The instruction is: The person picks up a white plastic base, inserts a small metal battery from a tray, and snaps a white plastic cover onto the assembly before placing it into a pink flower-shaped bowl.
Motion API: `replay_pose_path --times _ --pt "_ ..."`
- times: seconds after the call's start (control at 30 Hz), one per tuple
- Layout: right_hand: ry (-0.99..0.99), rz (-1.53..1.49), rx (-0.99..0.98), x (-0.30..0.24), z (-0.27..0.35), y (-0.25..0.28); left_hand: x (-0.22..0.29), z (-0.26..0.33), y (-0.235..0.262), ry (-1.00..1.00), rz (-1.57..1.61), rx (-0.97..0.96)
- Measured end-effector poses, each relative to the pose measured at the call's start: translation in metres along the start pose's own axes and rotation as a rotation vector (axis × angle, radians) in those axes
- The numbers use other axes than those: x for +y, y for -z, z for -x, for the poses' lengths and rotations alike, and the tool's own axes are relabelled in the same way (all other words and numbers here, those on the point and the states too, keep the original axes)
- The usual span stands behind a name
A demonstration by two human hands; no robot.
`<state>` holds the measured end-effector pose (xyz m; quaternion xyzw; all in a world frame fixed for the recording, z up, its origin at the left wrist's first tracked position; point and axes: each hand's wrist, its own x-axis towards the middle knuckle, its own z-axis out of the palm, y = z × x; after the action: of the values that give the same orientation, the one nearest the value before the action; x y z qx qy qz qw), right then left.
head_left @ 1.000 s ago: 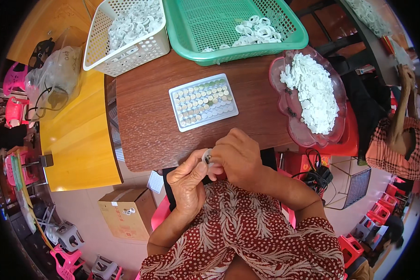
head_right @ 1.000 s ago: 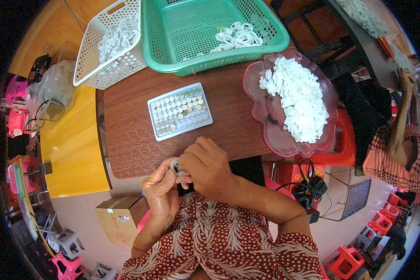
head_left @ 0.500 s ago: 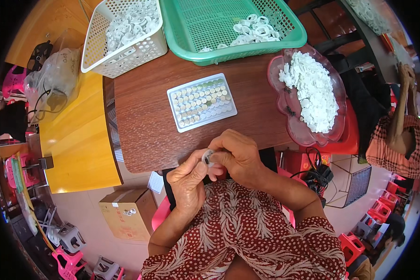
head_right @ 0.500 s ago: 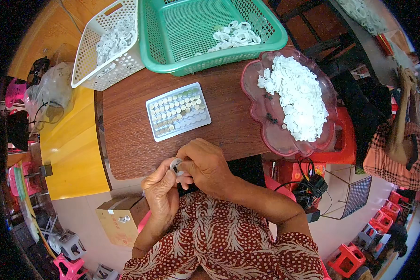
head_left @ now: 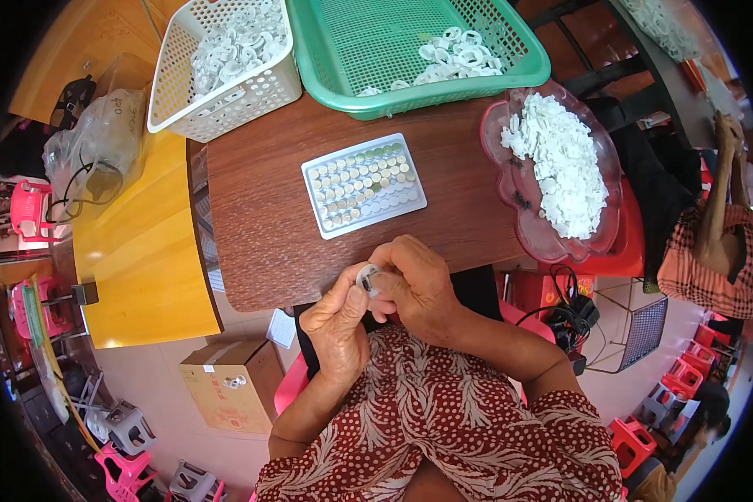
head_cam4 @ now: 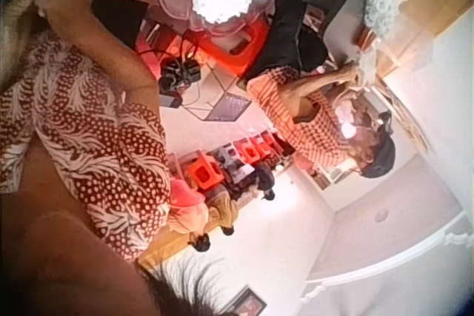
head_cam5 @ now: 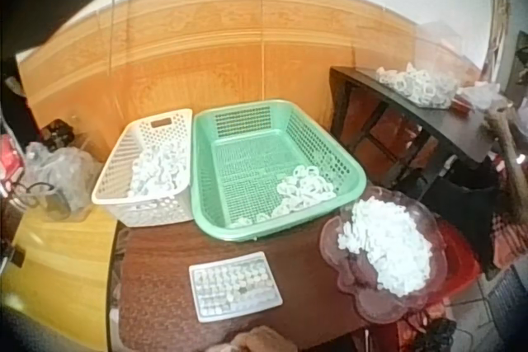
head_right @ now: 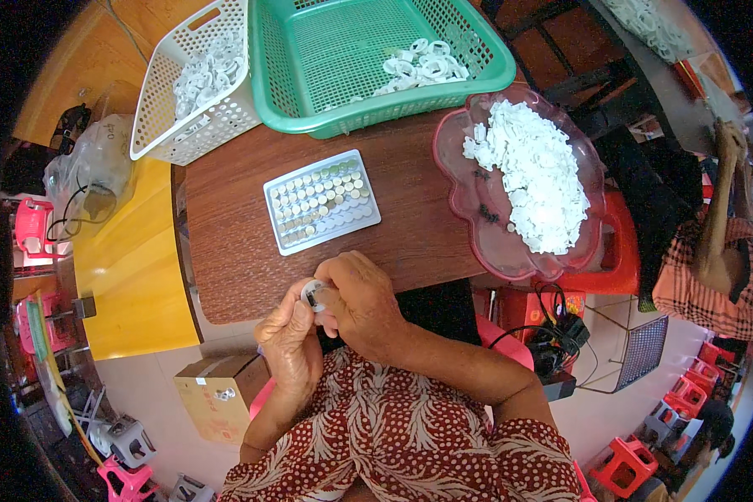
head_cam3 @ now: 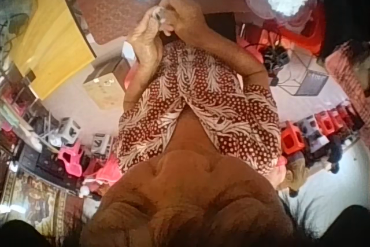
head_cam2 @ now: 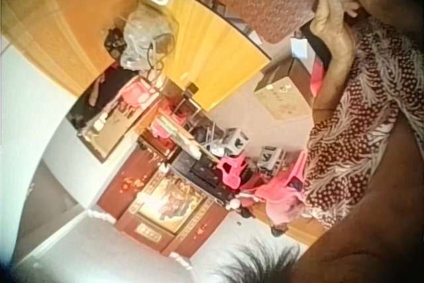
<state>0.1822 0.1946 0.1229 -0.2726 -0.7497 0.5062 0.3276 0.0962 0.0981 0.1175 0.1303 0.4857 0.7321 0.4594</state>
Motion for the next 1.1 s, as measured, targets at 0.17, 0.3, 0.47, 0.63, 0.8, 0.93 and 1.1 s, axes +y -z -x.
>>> replay_pose_path --times 0.17,0.3,0.47,0.63,0.8,0.93,1.1 --pt "0.054 0.079 0.037 0.002 -0.004 -0.001 -0.002 -0.004 0.002 -0.047 -0.052 -0.012" --pt "0.11 0.049 -0.007 0.003 -0.007 0.0 0.005 -0.005 0.005 -0.034 -0.014 -0.006" --pt "0.072 0.025 -0.077 -0.004 -0.009 0.008 0.007 -0.006 0.003 -0.057 -0.023 0.001" --pt "-0.005 -0.08 -0.087 -0.007 -0.007 0.009 0.007 -0.004 -0.001 -0.089 -0.031 -0.008" --pt "-0.193 -0.303 -0.085 0.001 0.002 0.003 0.005 0.002 -0.004 -0.073 -0.037 0.035" --pt "-0.386 -0.511 -0.117 -0.002 0.004 0.005 0.004 0.001 -0.003 -0.061 -0.057 0.034" --pt "-0.34 -0.452 -0.114 0.008 -0.001 0.008 0.007 -0.009 0.003 0.063 -0.016 0.014"
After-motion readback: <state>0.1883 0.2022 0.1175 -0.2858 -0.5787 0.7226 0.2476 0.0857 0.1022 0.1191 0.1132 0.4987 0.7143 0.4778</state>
